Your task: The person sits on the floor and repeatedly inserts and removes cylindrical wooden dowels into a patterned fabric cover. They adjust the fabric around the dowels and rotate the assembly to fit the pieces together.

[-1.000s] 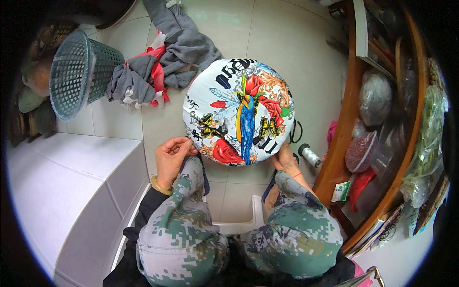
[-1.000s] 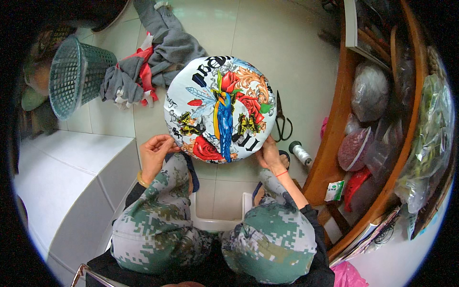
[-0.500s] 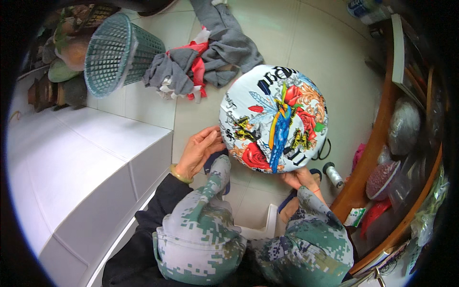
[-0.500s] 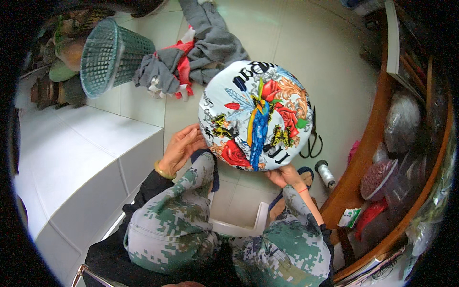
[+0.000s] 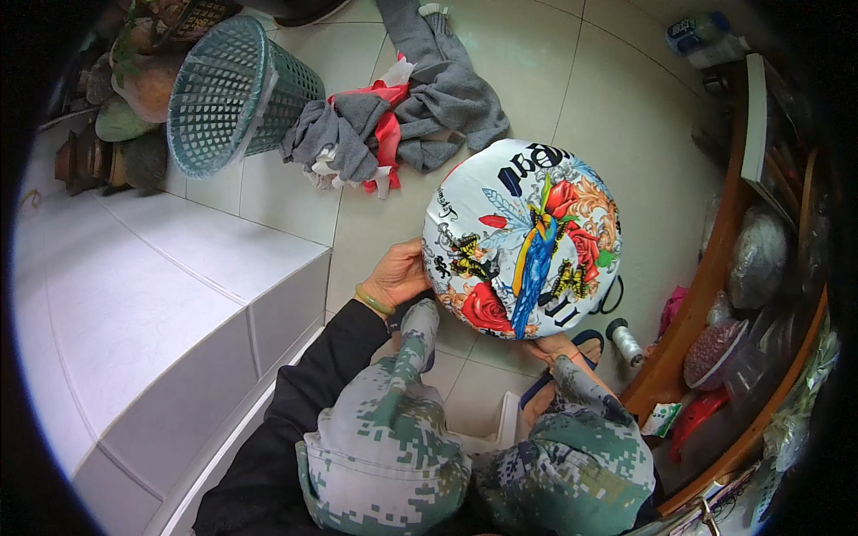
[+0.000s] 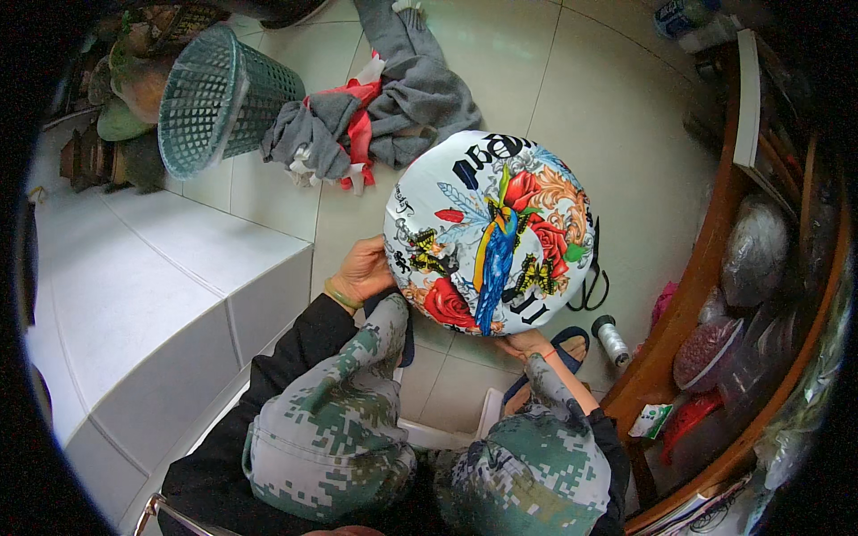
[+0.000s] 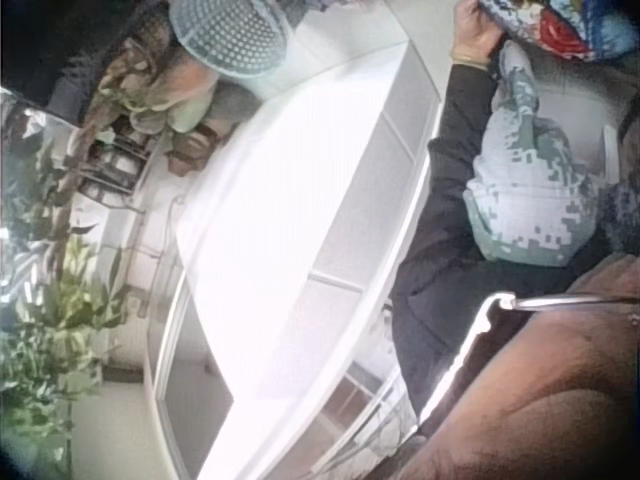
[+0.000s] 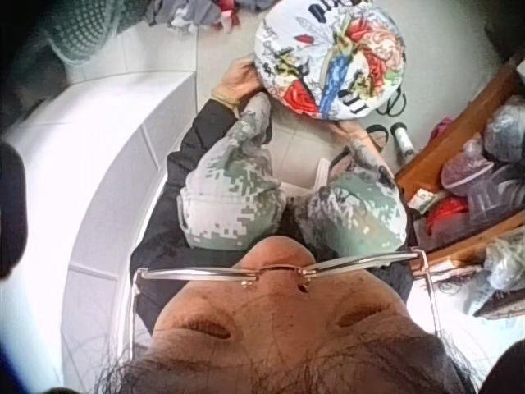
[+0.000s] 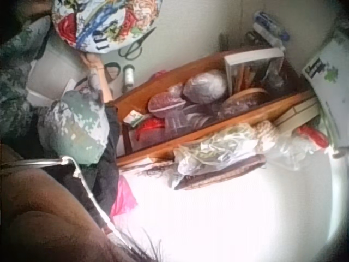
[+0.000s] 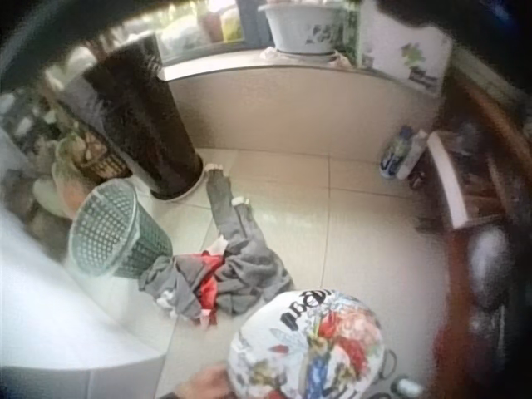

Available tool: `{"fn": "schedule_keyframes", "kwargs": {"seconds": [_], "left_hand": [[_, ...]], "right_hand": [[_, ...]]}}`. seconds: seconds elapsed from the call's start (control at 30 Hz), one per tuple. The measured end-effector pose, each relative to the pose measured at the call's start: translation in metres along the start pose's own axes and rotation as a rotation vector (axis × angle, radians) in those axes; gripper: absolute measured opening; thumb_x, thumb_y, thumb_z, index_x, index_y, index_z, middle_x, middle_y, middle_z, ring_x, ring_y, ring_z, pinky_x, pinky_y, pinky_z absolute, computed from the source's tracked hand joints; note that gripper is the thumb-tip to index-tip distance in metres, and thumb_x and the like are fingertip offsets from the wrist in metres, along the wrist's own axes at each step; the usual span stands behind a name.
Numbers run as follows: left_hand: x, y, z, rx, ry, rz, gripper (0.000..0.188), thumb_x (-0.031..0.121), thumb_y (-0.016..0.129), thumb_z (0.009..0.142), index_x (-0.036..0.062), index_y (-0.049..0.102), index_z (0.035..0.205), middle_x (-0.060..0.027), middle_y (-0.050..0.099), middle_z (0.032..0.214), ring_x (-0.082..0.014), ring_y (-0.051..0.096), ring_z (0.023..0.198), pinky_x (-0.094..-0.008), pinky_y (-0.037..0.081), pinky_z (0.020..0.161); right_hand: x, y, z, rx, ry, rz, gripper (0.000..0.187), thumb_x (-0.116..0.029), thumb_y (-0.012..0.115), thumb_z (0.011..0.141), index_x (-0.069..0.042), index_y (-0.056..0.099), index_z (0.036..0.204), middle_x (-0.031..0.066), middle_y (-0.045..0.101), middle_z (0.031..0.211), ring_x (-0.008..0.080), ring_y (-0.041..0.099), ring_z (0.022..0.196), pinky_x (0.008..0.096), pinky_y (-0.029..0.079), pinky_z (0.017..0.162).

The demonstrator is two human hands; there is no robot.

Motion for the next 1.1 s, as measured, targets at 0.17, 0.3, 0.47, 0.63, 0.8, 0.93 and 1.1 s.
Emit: {"fn": "schedule_keyframes", "kwargs": {"seconds": [0.17,0.3,0.47,0.63,0.8,0.93,1.1], "left_hand": [[0.005,0.016,0.01,0.157,0.077,0.213,0.044,0.013,0.068,0.11,-0.0033,0.061,0.15,-0.0147,0.072,0.144,-0.0243,0.072,0.127,-0.044,0.058,0.112],[0.004,0.019,0.016,0.307,0.111,0.456,0.048,0.004,0.072,0.105,-0.0063,0.059,0.151,-0.0163,0.073,0.14,-0.0219,0.075,0.119,-0.0379,0.063,0.102],[0.007,0.011,0.017,0.31,0.184,0.487,0.052,0.004,0.072,0.105,-0.0031,0.056,0.154,-0.0151,0.072,0.141,-0.0221,0.074,0.12,-0.0388,0.063,0.101],[0.028,0.029,-0.004,0.397,0.309,0.148,0.05,0.029,0.053,0.119,0.0015,0.052,0.161,-0.0112,0.061,0.159,-0.0262,0.055,0.15,-0.0412,0.04,0.128],[0.049,0.103,0.008,0.29,0.665,0.844,0.057,0.031,0.051,0.12,0.0034,0.042,0.17,-0.0098,0.046,0.173,-0.0208,0.047,0.155,-0.0385,0.033,0.131],[0.049,0.121,0.02,0.321,0.794,1.163,0.054,0.02,0.054,0.118,0.0045,0.045,0.169,-0.0119,0.051,0.169,-0.0207,0.047,0.153,-0.0356,0.035,0.127],[0.069,0.142,0.018,0.468,0.667,1.475,0.055,0.02,0.056,0.116,0.0037,0.046,0.168,-0.0162,0.055,0.166,-0.0284,0.051,0.153,-0.0379,0.037,0.126]], "right_hand": [[0.026,-0.049,-0.002,0.1,0.107,-0.407,0.029,-0.017,0.066,0.111,-0.007,0.068,0.139,0.0058,0.078,0.105,0.0115,0.056,0.058,0.03,0.041,0.049],[0.047,-0.056,0.002,0.089,0.122,-0.364,0.03,-0.018,0.065,0.112,-0.006,0.068,0.14,0.009,0.077,0.115,0.016,0.064,0.077,0.0321,0.05,0.066],[0.04,-0.043,0.001,0.139,0.188,-0.325,0.034,-0.019,0.065,0.113,-0.003,0.067,0.143,0.0114,0.072,0.137,0.0238,0.066,0.123,0.0371,0.052,0.108],[-0.067,-0.002,-0.042,0.183,0.05,-0.252,0.04,-0.025,0.053,0.117,-0.002,0.061,0.148,0.0096,0.069,0.142,0.0185,0.066,0.122,0.0344,0.052,0.105],[-0.183,0.043,-0.071,0.428,-0.535,-0.014,0.051,-0.037,0.043,0.121,-0.002,0.052,0.156,0.0095,0.065,0.148,0.0181,0.062,0.131,0.0367,0.048,0.112],[-0.202,0.073,-0.051,0.514,-0.793,-0.324,0.046,-0.037,0.048,0.121,-0.003,0.051,0.152,0.0088,0.065,0.139,0.0148,0.056,0.129,0.0342,0.044,0.114],[-0.214,0.058,-0.051,0.618,-0.659,-0.34,0.049,-0.041,0.05,0.12,-0.002,0.054,0.149,0.0105,0.069,0.131,0.0172,0.062,0.121,0.0358,0.047,0.111]]}}
Point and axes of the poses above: each hand's wrist, its own z-axis towards the middle knuckle, its own y-axis out of the palm, x = y × z, the point moved 7 cm from there along z, towards the middle knuckle
